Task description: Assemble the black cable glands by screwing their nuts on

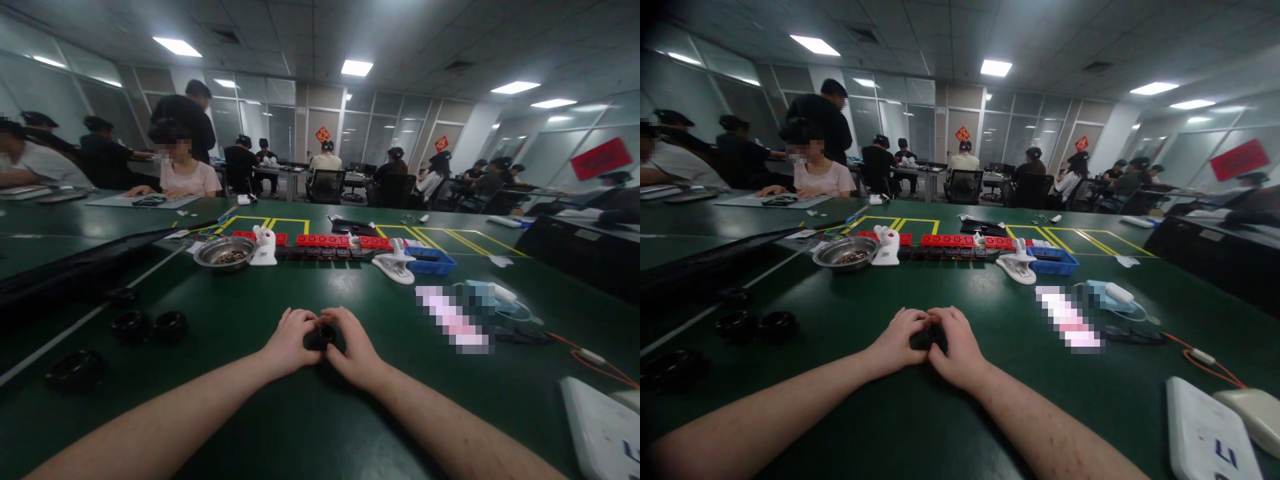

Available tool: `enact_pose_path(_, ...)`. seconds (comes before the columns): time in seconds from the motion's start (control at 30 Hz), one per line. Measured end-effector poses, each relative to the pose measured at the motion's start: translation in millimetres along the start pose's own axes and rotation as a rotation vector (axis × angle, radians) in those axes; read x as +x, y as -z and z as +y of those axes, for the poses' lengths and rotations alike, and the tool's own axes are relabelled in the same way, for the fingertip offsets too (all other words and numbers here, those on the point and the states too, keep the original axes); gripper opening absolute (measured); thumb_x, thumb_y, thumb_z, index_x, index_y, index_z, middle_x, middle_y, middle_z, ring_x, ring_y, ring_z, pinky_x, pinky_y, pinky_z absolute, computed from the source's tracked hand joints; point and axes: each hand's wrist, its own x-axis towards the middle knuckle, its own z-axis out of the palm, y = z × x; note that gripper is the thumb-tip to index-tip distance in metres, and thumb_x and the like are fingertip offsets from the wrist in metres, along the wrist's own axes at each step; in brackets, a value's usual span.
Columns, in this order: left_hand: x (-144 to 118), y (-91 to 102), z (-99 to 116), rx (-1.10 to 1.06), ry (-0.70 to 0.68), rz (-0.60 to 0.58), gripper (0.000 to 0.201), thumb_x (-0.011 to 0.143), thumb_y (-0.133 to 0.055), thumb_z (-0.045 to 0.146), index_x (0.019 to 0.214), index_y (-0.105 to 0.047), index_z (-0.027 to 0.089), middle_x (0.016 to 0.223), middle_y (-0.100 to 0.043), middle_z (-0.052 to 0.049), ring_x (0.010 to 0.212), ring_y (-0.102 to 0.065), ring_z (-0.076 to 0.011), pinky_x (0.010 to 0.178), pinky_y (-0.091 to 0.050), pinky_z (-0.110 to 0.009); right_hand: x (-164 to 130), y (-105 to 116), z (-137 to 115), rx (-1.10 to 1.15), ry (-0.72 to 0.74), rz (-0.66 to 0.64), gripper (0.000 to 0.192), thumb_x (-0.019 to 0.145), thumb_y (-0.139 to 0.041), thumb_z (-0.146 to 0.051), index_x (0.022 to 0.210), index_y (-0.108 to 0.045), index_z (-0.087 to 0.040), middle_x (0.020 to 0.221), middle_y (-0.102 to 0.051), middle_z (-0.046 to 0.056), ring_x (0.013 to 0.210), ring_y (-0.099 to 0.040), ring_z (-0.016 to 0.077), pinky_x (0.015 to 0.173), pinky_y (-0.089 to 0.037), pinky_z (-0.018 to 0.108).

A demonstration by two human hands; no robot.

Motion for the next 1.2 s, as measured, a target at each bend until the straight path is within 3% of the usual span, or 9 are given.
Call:
enact_pose_path(0.1,0.4,-0.2,-0.7,0.004,0.01,-0.001,0.033,0.06,-0.062,0.035,0.09,-0.059,0.022,0.104,-0.053,-0.005,0.103,-0.045,-0.0248,0.099,-0.018,-0.05,-1.8,0.6,-0.8,-0.007,0.046,-0.012,0.055,0.063,-0.048,-0.016,0.116,-0.035,-0.018,0.114,-0.047,0.009,0.109,-0.04,0.0245,0.097,-0.023,0.046)
enact_pose_path(0.27,0.5,0.8,0.3,0.003,0.009,-0.024,0.033,0.058,-0.064,0.034,0.088,-0.058,0.024,0.103,-0.053,-0.003,0.102,-0.045,-0.0247,0.099,-0.017,-0.051,0.0,-0.7,0.1,-0.074,-0.072,0.054,0.047,0.064,-0.061,-0.027,0.106,-0.042,-0.018,0.099,-0.052,0.008,0.093,-0.047,0.0236,0.083,-0.038,0.04)
enact_pose_path(0.47,0.1,1.7,1.3,-0.015,0.013,-0.039,0.034,0.058,-0.064,0.039,0.088,-0.058,0.023,0.104,-0.052,-0.003,0.103,-0.044,-0.0238,0.099,-0.014,-0.052,3.7,-3.3,0.4,-0.126,-0.107,0.01,0.036,0.063,-0.064,-0.026,0.095,-0.048,-0.018,0.085,-0.054,0.005,0.079,-0.049,0.0205,0.073,-0.04,0.036)
enact_pose_path(0.6,0.3,2.7,3.8,-0.03,0.033,-0.036,0.033,0.06,-0.062,0.031,0.091,-0.058,0.023,0.104,-0.052,-0.003,0.104,-0.045,-0.0233,0.1,-0.014,-0.051,2.1,-2.0,-1.7,-0.062,-0.054,-0.006,0.035,0.065,-0.055,-0.016,0.098,-0.046,-0.018,0.09,-0.054,0.005,0.085,-0.049,0.0207,0.079,-0.039,0.038)
enact_pose_path(0.73,1.4,2.0,3.9,-0.036,0.057,-0.024,0.034,0.059,-0.062,0.03,0.092,-0.058,0.022,0.104,-0.053,-0.004,0.104,-0.045,-0.0237,0.1,-0.013,-0.05,0.3,0.3,-4.3,-0.001,0.059,-0.01,0.048,0.062,-0.049,-0.012,0.108,-0.04,-0.019,0.104,-0.051,0.007,0.098,-0.046,0.0221,0.091,-0.03,0.042)
enact_pose_path(0.87,2.1,1.8,2.5,-0.025,0.059,-0.038,0.03,0.057,-0.063,0.03,0.086,-0.059,0.022,0.103,-0.053,-0.004,0.102,-0.045,-0.0235,0.1,-0.014,-0.05,0.9,-1.4,-1.5,-0.073,-0.046,0.084,0.046,0.062,-0.06,-0.023,0.105,-0.042,-0.018,0.099,-0.051,0.009,0.093,-0.047,0.0236,0.083,-0.037,0.04)
enact_pose_path(0.97,1.7,2.0,2.5,-0.032,0.055,-0.032,0.03,0.057,-0.064,0.03,0.085,-0.059,0.022,0.102,-0.053,-0.004,0.101,-0.046,-0.0231,0.099,-0.015,-0.05,2.1,-3.6,1.0,-0.119,-0.124,0.07,0.04,0.061,-0.064,-0.027,0.096,-0.047,-0.018,0.087,-0.054,0.006,0.083,-0.05,0.0222,0.075,-0.04,0.038)
enact_pose_path(1.07,1.0,1.6,2.5,-0.035,0.048,-0.016,0.031,0.058,-0.063,0.03,0.087,-0.058,0.022,0.102,-0.053,-0.003,0.101,-0.046,-0.0233,0.099,-0.016,-0.049,2.7,-4.1,-0.3,-0.094,-0.101,0.039,0.034,0.063,-0.059,-0.019,0.095,-0.048,-0.019,0.086,-0.055,0.005,0.082,-0.05,0.021,0.075,-0.04,0.037)
enact_pose_path(1.2,0.0,1.6,2.5,-0.037,0.04,-0.007,0.036,0.06,-0.061,0.029,0.095,-0.057,0.023,0.102,-0.053,-0.003,0.102,-0.046,-0.0232,0.099,-0.016,-0.048,1.7,-3.1,-3.3,-0.051,-0.018,0.021,0.043,0.063,-0.05,-0.012,0.105,-0.044,-0.018,0.096,-0.054,0.007,0.094,-0.047,0.022,0.086,-0.035,0.041)
